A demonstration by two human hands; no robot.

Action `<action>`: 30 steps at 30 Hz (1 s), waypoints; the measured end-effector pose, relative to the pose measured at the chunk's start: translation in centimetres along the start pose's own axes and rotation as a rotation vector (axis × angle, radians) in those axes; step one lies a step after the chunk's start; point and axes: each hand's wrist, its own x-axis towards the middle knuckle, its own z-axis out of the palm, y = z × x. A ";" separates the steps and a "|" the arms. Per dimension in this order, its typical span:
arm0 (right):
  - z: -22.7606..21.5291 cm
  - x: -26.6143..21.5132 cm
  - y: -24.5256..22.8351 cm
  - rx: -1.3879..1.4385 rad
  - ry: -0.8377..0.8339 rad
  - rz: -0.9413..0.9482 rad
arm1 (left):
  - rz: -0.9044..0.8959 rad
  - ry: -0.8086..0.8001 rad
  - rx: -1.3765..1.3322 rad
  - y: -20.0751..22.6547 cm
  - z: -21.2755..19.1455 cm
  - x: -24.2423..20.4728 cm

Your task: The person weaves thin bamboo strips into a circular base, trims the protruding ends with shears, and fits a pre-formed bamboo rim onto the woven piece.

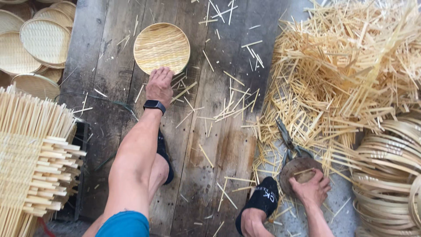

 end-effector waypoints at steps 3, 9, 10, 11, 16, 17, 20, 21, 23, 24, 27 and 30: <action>0.0 0.8 0.3 -0.025 -0.043 -0.003 | -0.074 -0.016 -0.008 -1.8 1.7 1.1; 0.5 1.1 0.7 -0.041 -0.066 0.004 | -0.102 -0.046 -0.068 -2.6 4.3 0.4; 0.5 1.2 0.7 -0.044 -0.068 0.006 | -0.099 -0.054 -0.070 -2.7 4.5 0.2; 0.6 1.1 0.7 -0.046 -0.070 0.008 | -0.096 -0.062 -0.072 -2.7 4.7 0.1; 0.2 1.6 1.0 -0.008 -0.088 0.024 | -0.122 -0.146 -0.019 -2.2 3.6 0.8; -0.1 1.9 1.1 0.003 -0.104 0.034 | -0.113 -0.157 0.015 -1.8 3.0 1.1; -1.3 1.7 1.5 0.441 0.062 -0.006 | -0.045 -0.244 0.026 -2.1 -1.5 1.1; -1.7 1.7 1.3 0.688 -0.011 -0.018 | -0.014 -0.282 0.015 -2.3 -3.6 1.0; -2.8 0.9 0.2 1.171 -0.188 -0.046 | 0.093 -0.394 0.144 -3.6 -9.4 -0.9; -3.1 0.1 -0.9 1.412 -0.353 -0.061 | 0.137 -0.455 0.208 -4.6 -12.8 -2.4; -2.4 -1.5 -6.9 1.750 -0.751 -0.052 | 0.058 -0.563 0.242 -8.6 -23.9 -7.5; -0.3 -3.2 -11.5 1.529 -0.823 -0.106 | -0.165 -0.545 0.213 -10.9 -33.0 -13.7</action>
